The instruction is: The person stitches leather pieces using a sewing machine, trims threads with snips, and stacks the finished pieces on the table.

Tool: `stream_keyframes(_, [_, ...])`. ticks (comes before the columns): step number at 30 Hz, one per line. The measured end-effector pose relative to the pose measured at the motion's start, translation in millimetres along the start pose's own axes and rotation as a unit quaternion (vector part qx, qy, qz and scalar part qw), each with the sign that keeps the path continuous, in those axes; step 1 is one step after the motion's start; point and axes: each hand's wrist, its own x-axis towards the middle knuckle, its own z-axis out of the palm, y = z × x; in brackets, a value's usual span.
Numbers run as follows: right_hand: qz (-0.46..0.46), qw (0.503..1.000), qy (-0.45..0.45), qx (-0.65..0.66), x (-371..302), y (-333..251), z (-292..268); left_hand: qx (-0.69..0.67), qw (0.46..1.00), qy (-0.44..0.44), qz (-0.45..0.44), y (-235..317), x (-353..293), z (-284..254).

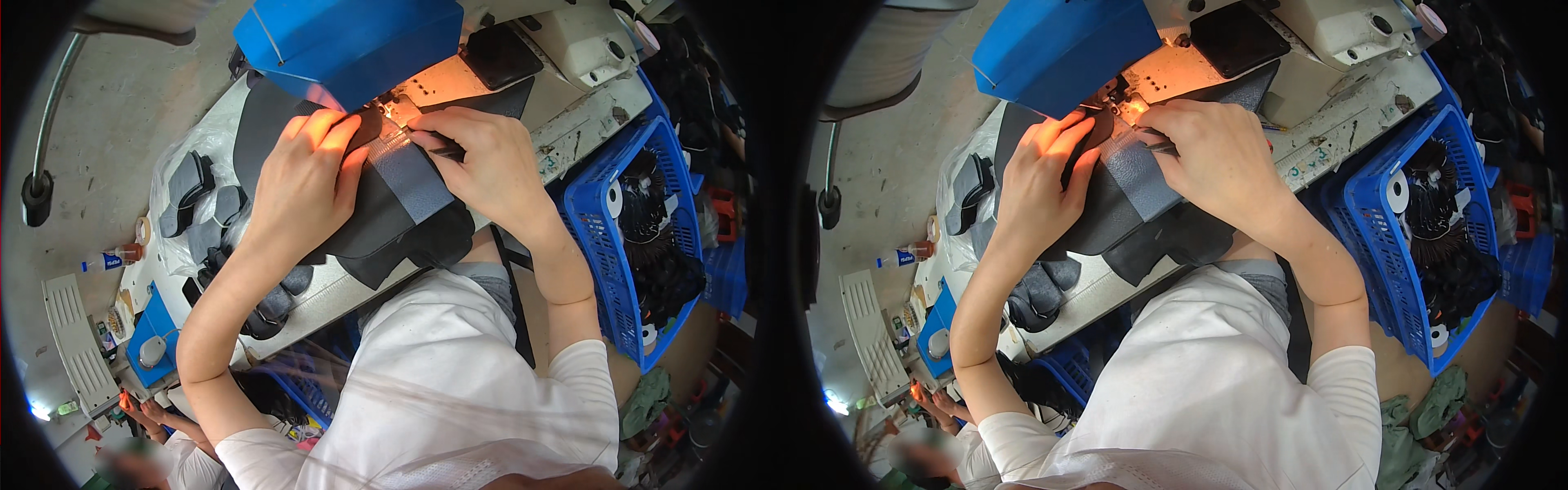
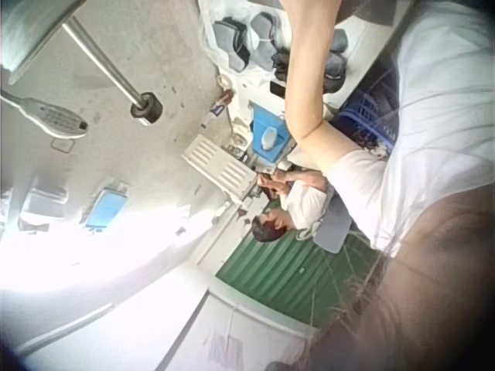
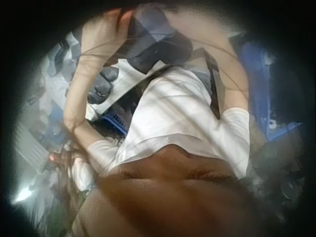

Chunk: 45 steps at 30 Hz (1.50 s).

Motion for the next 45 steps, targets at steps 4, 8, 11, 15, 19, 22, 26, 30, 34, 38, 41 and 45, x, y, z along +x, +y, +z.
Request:
stream_keyframes(4, [-0.019, 0.999, 0.037, 0.016, -1, 2, 5, 0.023, 0.998, -0.043, -0.051, 9, 5, -5])
stream_keyframes(8, [-0.013, 1.000, 0.016, 0.007, 0, 1, 5, 0.038, 0.994, -0.043, -0.091, 16, 4, -3])
stream_keyframes(11, [-0.020, 0.999, 0.032, 0.023, -2, 5, 2, 0.044, 0.993, -0.038, -0.100, 30, 7, -3])
stream_keyframes(15, [-0.012, 0.999, -0.007, 0.037, 2, 3, -3, 0.066, 0.996, 0.015, -0.060, 33, 3, 3])
stream_keyframes(19, [-0.021, 0.999, -0.042, 0.013, 7, 3, -16, 0.070, 0.994, 0.032, -0.080, 47, 5, 7])
stream_keyframes(22, [-0.029, 0.997, -0.057, -0.030, 11, 6, -24, 0.052, 0.994, 0.028, -0.095, 51, 9, 9])
stream_keyframes(26, [-0.051, 0.996, -0.055, -0.051, 21, 15, -23, 0.034, 0.994, 0.031, -0.098, 51, 11, 12])
stream_keyframes(30, [-0.080, 0.995, -0.004, -0.064, 28, 18, -11, -0.020, 0.990, 0.004, -0.142, 51, 9, 11])
stream_keyframes(34, [-0.068, 0.998, 0.009, -0.008, 28, 5, 2, 0.018, 0.992, 0.037, -0.122, 36, 1, 15])
stream_keyframes(38, [-0.064, 0.998, -0.005, -0.027, 20, -4, 9, 0.024, 0.991, 0.019, -0.129, 22, 3, 8])
stream_keyframes(41, [-0.063, 0.997, -0.032, -0.037, 15, -5, 9, 0.029, 0.990, 0.013, -0.140, 7, 5, 8])
stream_keyframes(45, [-0.065, 0.996, -0.060, -0.021, 1, -11, -6, 0.012, 0.988, 0.042, -0.151, -8, 11, 7])
